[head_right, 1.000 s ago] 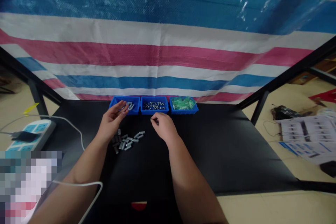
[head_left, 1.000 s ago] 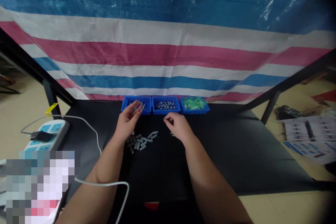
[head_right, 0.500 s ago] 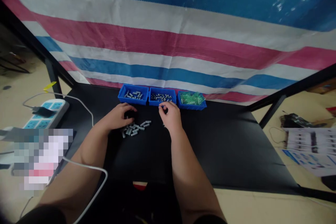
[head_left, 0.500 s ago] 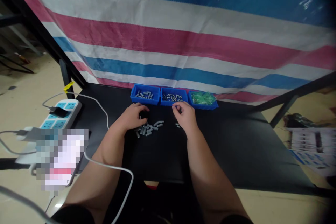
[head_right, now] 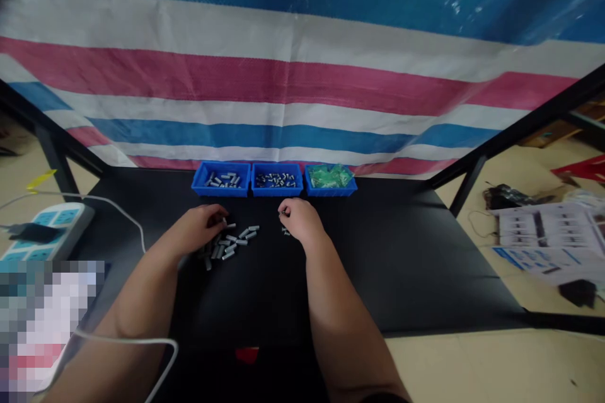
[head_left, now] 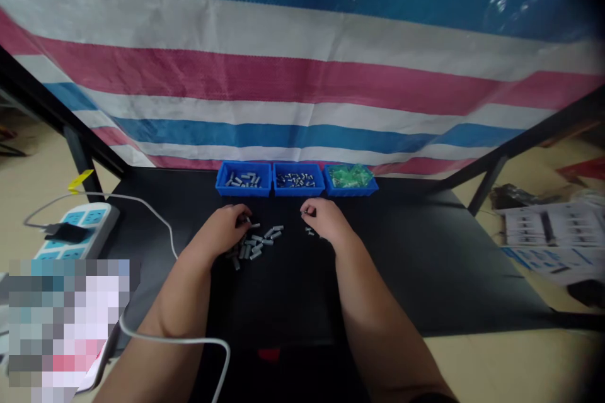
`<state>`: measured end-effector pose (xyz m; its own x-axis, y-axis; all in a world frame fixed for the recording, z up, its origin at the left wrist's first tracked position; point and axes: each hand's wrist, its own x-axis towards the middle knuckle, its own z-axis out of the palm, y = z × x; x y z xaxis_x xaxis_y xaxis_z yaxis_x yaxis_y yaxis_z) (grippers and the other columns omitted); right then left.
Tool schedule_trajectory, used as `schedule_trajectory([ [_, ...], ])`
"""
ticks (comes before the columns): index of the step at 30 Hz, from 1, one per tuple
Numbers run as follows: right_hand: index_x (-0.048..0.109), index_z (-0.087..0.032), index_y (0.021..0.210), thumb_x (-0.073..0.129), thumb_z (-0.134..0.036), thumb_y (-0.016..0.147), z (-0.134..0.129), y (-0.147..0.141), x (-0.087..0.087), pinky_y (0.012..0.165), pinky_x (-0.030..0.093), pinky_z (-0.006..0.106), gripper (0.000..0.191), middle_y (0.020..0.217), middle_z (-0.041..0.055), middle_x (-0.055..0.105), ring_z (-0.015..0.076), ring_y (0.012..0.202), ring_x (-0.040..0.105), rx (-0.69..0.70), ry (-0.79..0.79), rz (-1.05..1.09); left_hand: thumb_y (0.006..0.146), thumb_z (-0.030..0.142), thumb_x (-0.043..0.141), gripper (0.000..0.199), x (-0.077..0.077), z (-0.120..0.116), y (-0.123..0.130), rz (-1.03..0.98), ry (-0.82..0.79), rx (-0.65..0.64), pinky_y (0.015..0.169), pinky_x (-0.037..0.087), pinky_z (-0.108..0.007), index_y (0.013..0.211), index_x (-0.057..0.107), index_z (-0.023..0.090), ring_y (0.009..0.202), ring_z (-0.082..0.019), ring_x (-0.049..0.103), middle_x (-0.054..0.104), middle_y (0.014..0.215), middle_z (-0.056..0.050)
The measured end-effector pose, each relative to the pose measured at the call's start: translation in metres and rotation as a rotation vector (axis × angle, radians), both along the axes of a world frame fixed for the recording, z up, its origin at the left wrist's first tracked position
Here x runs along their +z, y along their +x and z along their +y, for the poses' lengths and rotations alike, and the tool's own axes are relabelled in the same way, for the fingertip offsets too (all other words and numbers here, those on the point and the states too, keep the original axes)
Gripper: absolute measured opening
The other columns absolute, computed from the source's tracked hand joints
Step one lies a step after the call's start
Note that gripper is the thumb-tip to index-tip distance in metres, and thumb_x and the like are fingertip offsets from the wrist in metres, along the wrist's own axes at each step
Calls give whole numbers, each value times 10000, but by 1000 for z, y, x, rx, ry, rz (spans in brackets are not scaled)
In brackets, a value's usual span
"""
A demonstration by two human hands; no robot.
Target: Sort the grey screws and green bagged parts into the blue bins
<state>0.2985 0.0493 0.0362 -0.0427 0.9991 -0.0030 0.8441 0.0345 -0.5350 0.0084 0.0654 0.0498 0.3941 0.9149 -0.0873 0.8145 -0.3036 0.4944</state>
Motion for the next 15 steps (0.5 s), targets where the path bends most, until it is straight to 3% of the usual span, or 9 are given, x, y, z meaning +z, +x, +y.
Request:
schedule_trajectory([
  [8, 696, -236, 809, 655, -182, 810, 0, -13, 6, 631, 409, 247, 68, 775, -7, 715, 143, 690, 613, 33, 53, 17, 885, 402, 577, 163, -3, 2, 22, 49, 90, 144, 648, 393, -292, 943, 670, 280, 752, -203, 644, 720, 857, -19],
  [12, 698, -253, 865, 709, -223, 790, 0, -21, 5, 617, 395, 245, 82, 770, -14, 719, 150, 704, 623, 28, 31, 18, 858, 330, 591, 134, -3, 2, 29, 28, 139, 173, 657, 410, -291, 951, 668, 272, 778, -200, 644, 712, 887, -26],
  [15, 689, -254, 787, 669, -162, 770, 0, -25, 4, 611, 393, 249, 96, 712, -28, 702, 145, 658, 611, 40, 57, -6, 826, 263, 593, 176, -5, 2, 31, 8, 173, 155, 694, 448, -306, 985, 668, 275, 826, -217, 654, 704, 935, -33],
])
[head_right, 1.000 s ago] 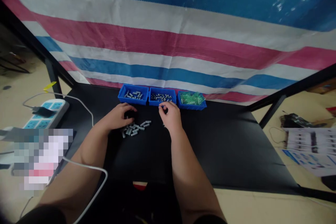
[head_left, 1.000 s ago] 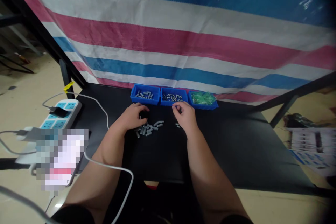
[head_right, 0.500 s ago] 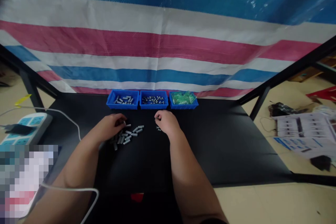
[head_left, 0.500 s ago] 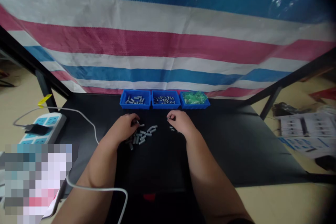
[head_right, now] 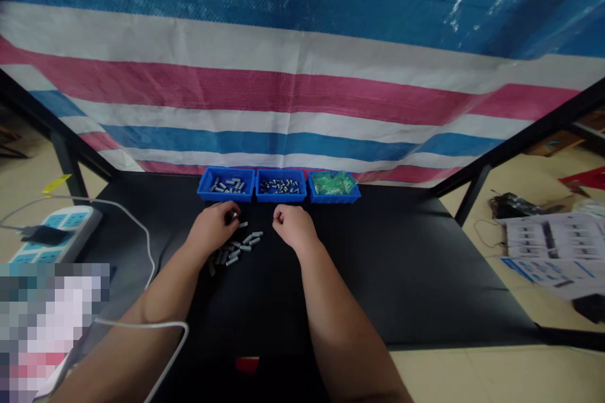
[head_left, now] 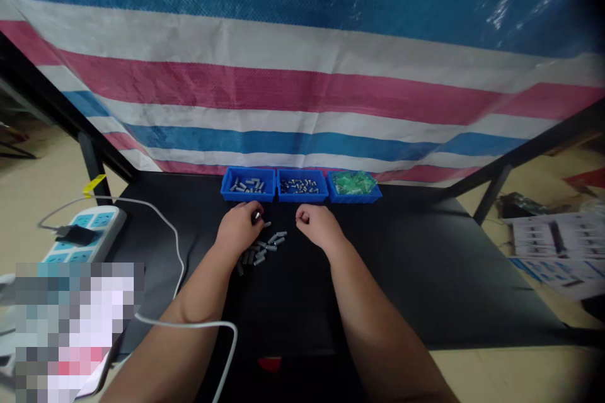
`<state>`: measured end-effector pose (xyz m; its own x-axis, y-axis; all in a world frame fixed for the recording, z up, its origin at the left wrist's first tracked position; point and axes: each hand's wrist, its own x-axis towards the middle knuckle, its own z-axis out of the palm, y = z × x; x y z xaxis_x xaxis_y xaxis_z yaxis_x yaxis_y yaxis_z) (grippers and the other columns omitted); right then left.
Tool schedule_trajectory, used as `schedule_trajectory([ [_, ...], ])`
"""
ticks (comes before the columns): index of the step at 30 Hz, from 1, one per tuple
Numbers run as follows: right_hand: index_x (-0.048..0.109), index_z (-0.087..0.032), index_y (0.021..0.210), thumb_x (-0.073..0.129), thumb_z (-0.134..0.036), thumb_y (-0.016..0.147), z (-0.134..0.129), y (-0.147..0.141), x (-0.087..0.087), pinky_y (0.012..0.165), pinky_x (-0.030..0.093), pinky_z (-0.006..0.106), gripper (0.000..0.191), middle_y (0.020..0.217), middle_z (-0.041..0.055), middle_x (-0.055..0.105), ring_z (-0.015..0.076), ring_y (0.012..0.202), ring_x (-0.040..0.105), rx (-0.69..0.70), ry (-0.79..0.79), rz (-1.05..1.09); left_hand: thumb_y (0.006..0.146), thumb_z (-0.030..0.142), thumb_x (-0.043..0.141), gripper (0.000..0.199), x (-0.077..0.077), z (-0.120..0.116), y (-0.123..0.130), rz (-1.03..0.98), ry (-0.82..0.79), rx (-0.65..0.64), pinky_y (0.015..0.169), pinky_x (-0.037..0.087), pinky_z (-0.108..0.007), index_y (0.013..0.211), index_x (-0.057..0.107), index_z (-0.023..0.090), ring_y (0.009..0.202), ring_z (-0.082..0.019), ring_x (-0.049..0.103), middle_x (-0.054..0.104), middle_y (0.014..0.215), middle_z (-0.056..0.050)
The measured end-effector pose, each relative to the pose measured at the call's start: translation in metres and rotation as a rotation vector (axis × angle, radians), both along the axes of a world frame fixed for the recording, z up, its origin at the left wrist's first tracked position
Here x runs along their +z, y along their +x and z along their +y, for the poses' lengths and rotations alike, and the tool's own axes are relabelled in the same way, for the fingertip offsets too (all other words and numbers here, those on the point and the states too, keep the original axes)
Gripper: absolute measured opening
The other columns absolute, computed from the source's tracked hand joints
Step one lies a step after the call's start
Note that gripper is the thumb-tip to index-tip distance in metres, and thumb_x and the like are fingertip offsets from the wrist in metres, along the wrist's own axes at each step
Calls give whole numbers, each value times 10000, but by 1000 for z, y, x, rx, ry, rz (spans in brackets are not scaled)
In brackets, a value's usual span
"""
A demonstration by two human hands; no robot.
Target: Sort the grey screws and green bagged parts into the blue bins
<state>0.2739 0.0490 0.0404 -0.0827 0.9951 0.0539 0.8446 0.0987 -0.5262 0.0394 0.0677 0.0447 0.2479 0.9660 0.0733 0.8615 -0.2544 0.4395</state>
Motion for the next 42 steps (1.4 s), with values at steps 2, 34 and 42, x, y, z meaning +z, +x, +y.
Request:
schedule_trajectory([
  [2, 680, -251, 759, 658, -153, 756, -1, -2, 1, 602, 401, 250, 101, 668, -35, 679, 145, 626, 600, 16, 29, 16, 826, 245, 588, 215, -1, -1, 0, -21, 8, -17, 719, 475, -322, 1022, 670, 276, 848, -230, 658, 698, 951, -39],
  [34, 729, -247, 961, 725, -152, 723, -3, 49, -5, 624, 431, 236, 256, 939, 10, 659, 124, 702, 582, 25, -103, 72, 946, 338, 547, 520, 1, 4, 17, -33, 249, -1, 1142, -119, -778, 1456, 495, 422, 1449, -361, 373, 537, 1500, -36],
  [42, 724, -203, 796, 634, -33, 696, 4, 41, -12, 686, 482, 235, 217, 791, 0, 701, 135, 714, 641, 41, -13, 147, 995, 372, 482, 401, 5, 0, 38, 54, 277, -51, 1157, -94, -751, 1380, 576, 435, 1370, -319, 456, 650, 1346, -55],
])
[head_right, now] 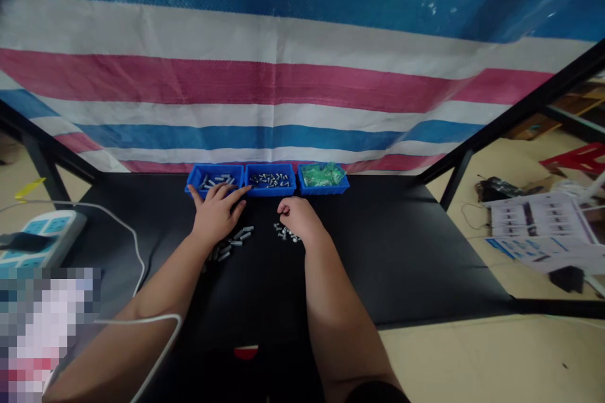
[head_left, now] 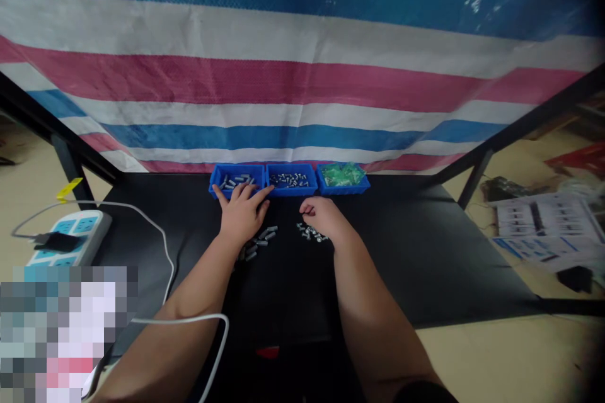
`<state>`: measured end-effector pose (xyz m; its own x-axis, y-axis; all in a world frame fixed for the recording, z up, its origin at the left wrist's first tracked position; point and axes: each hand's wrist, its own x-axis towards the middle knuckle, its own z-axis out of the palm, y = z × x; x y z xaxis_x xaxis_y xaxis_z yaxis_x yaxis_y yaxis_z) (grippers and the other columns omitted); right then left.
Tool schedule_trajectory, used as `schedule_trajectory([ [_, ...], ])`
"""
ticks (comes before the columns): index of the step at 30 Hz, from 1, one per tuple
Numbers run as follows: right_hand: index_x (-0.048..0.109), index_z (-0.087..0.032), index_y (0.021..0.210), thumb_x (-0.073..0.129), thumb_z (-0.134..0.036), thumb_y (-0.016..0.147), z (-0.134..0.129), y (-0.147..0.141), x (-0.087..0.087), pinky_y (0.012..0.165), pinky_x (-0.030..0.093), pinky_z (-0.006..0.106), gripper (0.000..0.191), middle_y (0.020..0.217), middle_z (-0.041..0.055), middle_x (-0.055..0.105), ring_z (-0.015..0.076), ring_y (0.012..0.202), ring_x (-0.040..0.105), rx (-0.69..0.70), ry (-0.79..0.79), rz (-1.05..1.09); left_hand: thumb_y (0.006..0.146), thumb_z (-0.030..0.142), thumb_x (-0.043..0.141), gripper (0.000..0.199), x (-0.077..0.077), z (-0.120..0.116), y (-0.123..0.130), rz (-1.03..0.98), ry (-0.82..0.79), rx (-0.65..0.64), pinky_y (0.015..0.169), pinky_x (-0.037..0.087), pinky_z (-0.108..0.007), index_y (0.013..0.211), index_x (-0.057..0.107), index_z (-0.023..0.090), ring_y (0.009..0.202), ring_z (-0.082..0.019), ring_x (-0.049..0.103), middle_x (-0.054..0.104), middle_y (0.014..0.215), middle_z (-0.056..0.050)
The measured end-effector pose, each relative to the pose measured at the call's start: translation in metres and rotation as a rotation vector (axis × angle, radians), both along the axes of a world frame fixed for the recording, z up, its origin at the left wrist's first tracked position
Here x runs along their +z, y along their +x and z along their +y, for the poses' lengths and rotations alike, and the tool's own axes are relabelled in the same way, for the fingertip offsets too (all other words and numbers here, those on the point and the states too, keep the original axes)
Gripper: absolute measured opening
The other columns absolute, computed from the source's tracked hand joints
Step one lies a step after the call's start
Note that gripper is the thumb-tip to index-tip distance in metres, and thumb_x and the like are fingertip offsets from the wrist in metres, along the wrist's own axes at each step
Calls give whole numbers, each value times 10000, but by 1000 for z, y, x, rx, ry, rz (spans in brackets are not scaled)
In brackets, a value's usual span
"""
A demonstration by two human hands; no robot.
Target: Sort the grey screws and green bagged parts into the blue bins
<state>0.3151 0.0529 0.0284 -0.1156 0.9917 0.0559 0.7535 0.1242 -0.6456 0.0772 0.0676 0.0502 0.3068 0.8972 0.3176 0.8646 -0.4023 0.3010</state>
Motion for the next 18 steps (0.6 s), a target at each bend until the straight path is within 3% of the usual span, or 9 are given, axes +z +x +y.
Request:
schedule_trajectory([
  [5, 701, -190, 815, 648, -116, 736, 1, 4, 2, 692, 508, 247, 120, 781, 11, 708, 149, 727, 669, -19, 6, 176, 1002, 367, 449, 358, 3, 2, 2, -23, -14, -3, 1190, -46, -708, 1323, 606, 393, 1287, -302, 534, 699, 1231, -51],
  [8, 676, -191, 824, 667, -224, 756, 1, 12, 3, 672, 529, 267, 76, 766, 14, 694, 163, 708, 673, -87, 33, 278, 1006, 383, 431, 350, 3, 8, 2, 5, -9, -48, 1219, 108, -619, 1306, 610, 356, 1243, -280, 576, 702, 1208, -59],
  [11, 651, -202, 925, 682, -311, 763, 1, 21, 0, 614, 538, 279, 198, 725, -4, 673, 166, 621, 658, -219, 99, 383, 1006, 415, 422, 365, 2, 15, 5, 45, -9, -53, 1162, 275, -560, 1309, 609, 333, 1300, -288, 550, 630, 1365, -97],
  [14, 635, -206, 1079, 668, -352, 787, 2, 31, -7, 631, 552, 293, 328, 735, -4, 680, 177, 617, 669, -369, 222, 407, 1010, 443, 413, 374, 1, 21, 8, 76, -31, -41, 1118, 311, -590, 1300, 621, 334, 1358, -318, 511, 511, 1524, -116],
  [18, 654, -206, 1114, 636, -338, 797, 4, 38, -18, 697, 553, 303, 344, 744, 5, 697, 190, 658, 690, -449, 260, 327, 1027, 444, 368, 382, 2, 26, 11, 61, -76, -47, 1076, 359, -588, 1215, 671, 309, 1337, -321, 544, 517, 1526, -127],
])
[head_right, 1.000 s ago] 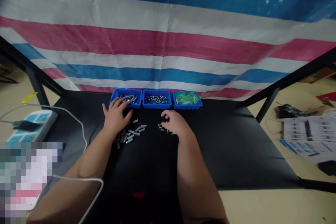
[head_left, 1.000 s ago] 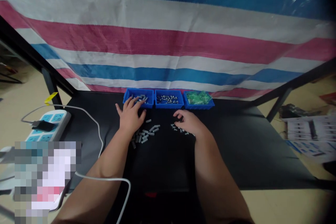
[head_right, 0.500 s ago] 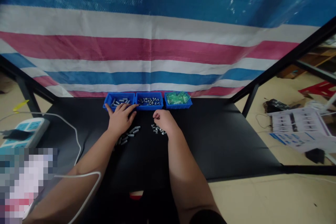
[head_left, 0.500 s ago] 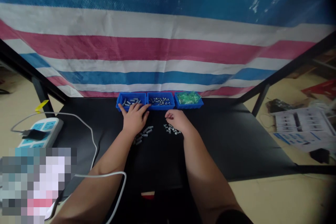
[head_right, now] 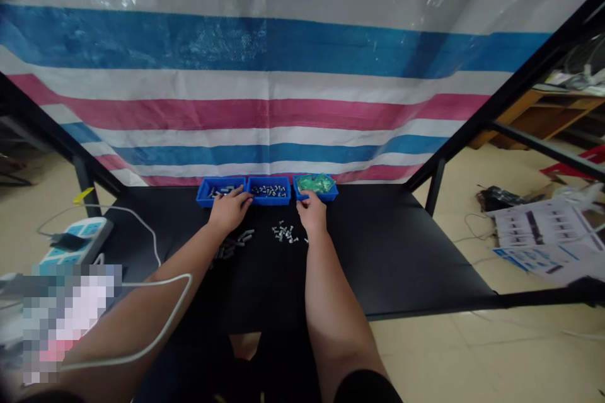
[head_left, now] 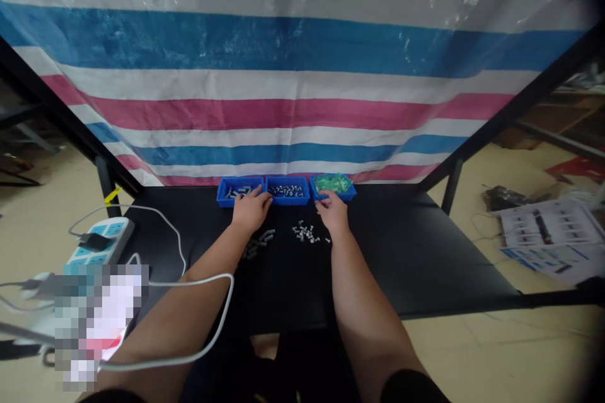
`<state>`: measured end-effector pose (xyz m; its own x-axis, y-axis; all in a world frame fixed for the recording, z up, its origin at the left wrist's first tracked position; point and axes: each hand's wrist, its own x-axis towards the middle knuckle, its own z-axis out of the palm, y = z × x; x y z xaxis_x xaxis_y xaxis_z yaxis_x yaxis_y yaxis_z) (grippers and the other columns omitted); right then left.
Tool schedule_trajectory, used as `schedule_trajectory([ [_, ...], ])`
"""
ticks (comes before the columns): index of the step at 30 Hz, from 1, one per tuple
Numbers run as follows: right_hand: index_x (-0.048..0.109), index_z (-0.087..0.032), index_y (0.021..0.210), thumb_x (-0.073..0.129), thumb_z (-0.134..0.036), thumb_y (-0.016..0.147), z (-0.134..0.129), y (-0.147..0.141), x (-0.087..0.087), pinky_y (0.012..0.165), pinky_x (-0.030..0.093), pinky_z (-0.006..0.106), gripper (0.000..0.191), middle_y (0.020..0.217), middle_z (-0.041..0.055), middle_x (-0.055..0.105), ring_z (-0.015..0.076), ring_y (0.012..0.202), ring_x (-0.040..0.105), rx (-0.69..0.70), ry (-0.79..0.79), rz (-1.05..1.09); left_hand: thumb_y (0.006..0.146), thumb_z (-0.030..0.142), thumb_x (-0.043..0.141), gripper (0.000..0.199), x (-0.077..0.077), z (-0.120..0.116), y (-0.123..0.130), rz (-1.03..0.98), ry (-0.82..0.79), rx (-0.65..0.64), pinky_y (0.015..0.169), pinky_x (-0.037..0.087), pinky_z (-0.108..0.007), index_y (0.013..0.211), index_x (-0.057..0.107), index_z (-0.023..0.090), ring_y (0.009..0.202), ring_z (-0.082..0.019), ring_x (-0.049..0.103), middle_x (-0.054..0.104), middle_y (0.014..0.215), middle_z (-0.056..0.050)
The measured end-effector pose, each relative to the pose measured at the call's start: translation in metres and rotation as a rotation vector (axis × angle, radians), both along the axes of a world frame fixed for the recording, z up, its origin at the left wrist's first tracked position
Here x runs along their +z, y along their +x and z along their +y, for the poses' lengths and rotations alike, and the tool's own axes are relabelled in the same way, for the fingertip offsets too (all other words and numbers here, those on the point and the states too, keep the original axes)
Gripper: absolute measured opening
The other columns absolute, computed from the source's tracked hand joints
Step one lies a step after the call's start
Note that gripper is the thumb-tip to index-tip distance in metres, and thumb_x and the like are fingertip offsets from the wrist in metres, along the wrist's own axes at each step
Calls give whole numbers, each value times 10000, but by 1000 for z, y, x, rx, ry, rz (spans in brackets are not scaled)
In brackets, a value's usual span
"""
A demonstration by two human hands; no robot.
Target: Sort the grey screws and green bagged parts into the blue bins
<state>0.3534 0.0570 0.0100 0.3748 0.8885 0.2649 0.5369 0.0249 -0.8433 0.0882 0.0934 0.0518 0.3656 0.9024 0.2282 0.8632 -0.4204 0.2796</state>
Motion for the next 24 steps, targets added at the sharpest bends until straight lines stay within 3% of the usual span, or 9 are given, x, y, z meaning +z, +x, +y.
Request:
schedule_trajectory([
  [5, 667, -200, 1037, 628, -334, 782, -3, -3, -4, 694, 543, 299, 291, 743, 10, 705, 189, 647, 685, 70, -8, 21, 1024, 436, 391, 380, 2, -3, 0, 26, 25, 11, 1047, 425, -521, 1162, 701, 266, 1286, -302, 597, 574, 1469, -143],
  [13, 671, -209, 1000, 647, -370, 763, -28, -8, -12, 600, 542, 291, 287, 687, -5, 680, 188, 571, 671, 138, 7, 88, 1018, 411, 431, 353, 3, -23, -14, 61, 65, 10, 1005, 502, -385, 1154, 723, 267, 1208, -250, 649, 645, 1388, -99],
  [24, 687, -206, 1072, 672, -417, 763, -45, -13, -27, 646, 558, 312, 375, 727, 9, 678, 187, 627, 659, 148, 105, 141, 1014, 410, 449, 350, -8, -33, -7, 11, 87, 40, 1019, 505, -395, 1155, 725, 247, 1157, -261, 668, 652, 1342, -117],
])
